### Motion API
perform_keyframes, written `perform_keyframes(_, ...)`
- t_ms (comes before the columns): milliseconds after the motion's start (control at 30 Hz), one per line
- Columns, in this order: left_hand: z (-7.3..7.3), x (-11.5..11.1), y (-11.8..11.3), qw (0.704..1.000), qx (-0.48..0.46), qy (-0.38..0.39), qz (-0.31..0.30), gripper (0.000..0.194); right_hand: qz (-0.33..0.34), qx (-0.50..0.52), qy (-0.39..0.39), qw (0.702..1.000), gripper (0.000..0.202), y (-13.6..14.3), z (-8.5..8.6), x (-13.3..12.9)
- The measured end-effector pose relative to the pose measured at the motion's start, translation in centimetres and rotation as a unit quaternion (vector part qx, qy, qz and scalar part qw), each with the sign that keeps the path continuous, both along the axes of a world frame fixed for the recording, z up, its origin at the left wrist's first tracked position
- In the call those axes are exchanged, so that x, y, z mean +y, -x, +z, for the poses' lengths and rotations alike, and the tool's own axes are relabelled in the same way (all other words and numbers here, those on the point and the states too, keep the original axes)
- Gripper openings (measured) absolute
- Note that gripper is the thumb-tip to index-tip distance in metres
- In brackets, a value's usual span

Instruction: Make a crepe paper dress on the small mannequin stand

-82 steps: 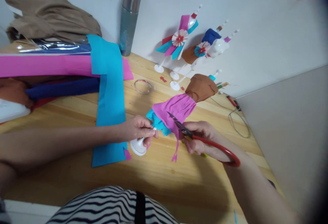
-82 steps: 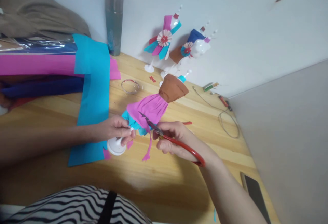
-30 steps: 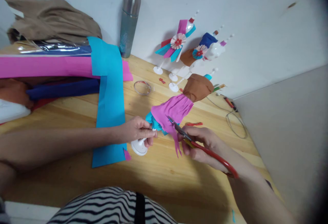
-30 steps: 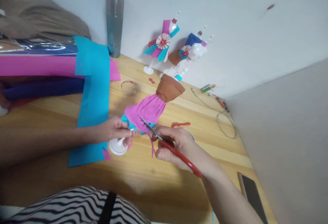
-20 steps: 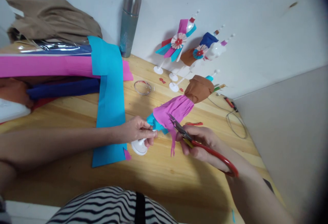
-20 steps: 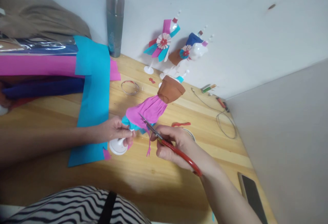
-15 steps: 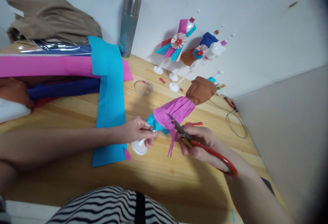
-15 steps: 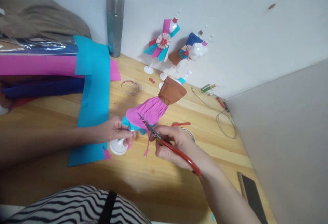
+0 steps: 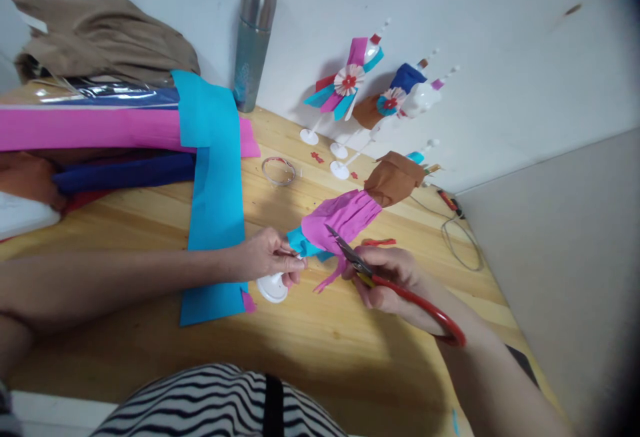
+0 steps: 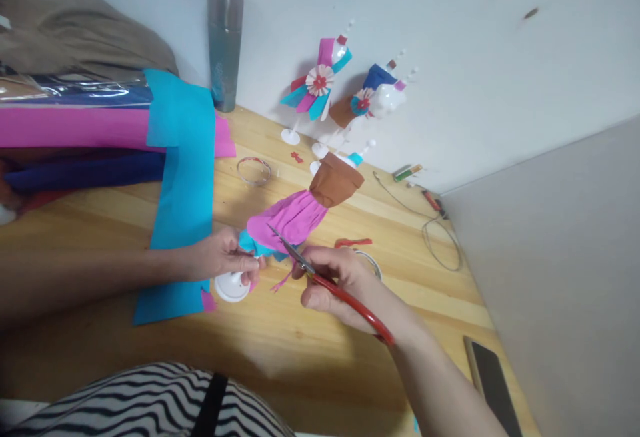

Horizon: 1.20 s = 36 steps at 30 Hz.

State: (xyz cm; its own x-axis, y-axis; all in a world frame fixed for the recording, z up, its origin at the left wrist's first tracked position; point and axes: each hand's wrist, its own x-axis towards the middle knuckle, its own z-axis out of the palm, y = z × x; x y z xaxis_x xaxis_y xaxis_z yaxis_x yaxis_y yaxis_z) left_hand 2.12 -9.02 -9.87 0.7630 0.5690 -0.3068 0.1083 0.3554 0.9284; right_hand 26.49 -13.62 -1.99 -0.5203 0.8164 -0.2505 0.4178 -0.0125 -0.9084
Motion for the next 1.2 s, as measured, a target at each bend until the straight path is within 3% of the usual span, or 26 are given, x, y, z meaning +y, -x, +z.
perform_keyframes(333,0.6,0.1,-0.1,1.0,0.013,0.01,0.011,0.022,-0.011,-0.027,-0.014,0.999,0.045,-0.4,-0.1,-0.3)
perform_keyframes(567,0.1,0.2,-0.3,0.999,0.001,0.001,0.035,0.019,0.003,-0.049,-0.024,0.998,0.062,-0.7,1.0,-1.0)
perform_keyframes(900,1.4,0.1,-0.1,0.999,0.015,-0.015,0.046,0.017,-0.006,-0.032,0.036,0.999,0.055,-0.7,1.3,-0.8)
perform_keyframes(1200,0.9,0.1,-0.2,0.999,0.019,-0.016,0.031,0.018,-0.004,-0.039,0.041,0.998,0.05,-0.5,1.3,-0.6)
